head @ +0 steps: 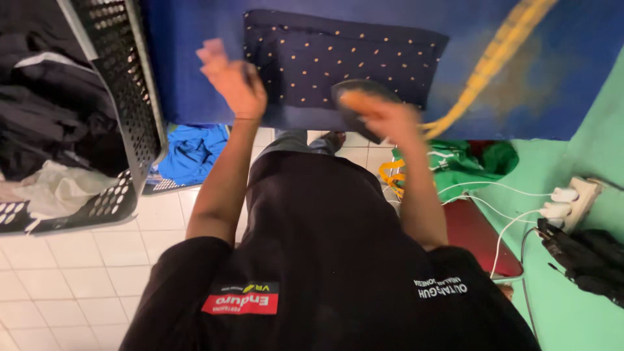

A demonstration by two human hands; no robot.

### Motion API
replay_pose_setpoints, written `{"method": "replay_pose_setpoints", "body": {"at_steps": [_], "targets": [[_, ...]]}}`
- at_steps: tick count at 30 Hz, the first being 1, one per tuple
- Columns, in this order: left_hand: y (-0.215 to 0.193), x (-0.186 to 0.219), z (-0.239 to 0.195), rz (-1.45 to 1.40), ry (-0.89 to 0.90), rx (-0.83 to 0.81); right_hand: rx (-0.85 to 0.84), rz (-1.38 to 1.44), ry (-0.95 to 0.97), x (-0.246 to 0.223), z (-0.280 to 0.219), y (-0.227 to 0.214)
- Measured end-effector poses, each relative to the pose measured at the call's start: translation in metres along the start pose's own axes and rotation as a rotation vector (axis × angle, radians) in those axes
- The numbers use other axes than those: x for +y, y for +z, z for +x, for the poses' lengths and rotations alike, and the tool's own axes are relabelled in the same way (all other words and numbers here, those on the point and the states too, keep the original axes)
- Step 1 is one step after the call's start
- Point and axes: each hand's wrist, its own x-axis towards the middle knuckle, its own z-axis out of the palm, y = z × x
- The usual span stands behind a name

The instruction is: The person irons a blue dotted garment and a black button-down shirt by hand using a steam iron on an ironing board, then folds the black shirt.

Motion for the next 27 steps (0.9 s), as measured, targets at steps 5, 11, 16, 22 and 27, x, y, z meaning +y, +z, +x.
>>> {"method": "replay_pose_setpoints", "body": {"at_steps": [5, 11, 16, 22, 27], "targets": [[-0.005, 0.027, 0.018, 0.056, 0.24, -0.546, 0.304, -0.093, -0.1, 0.01, 0.026, 0.023], [-0.001, 0.018, 0.013, 0.029, 0.185, -0.47, 0.599, 0.114, -0.02, 0.098, 0.079, -0.031], [-0.004, -0.004, -0.004, -0.139, 0.004, -0.072, 0.113, 0.407, 0.169, 0.109, 0.063, -0.062], [0.014, -0.016, -0.017, -0.034, -0.257, -0.03, 0.193, 0.394, 0.257, 0.082, 0.069, -0.049], [0.007, -0.013, -0.009, 0.075, -0.291, -0.22, 0.127, -0.073, -0.311, -0.002, 0.072, -0.002]]}}
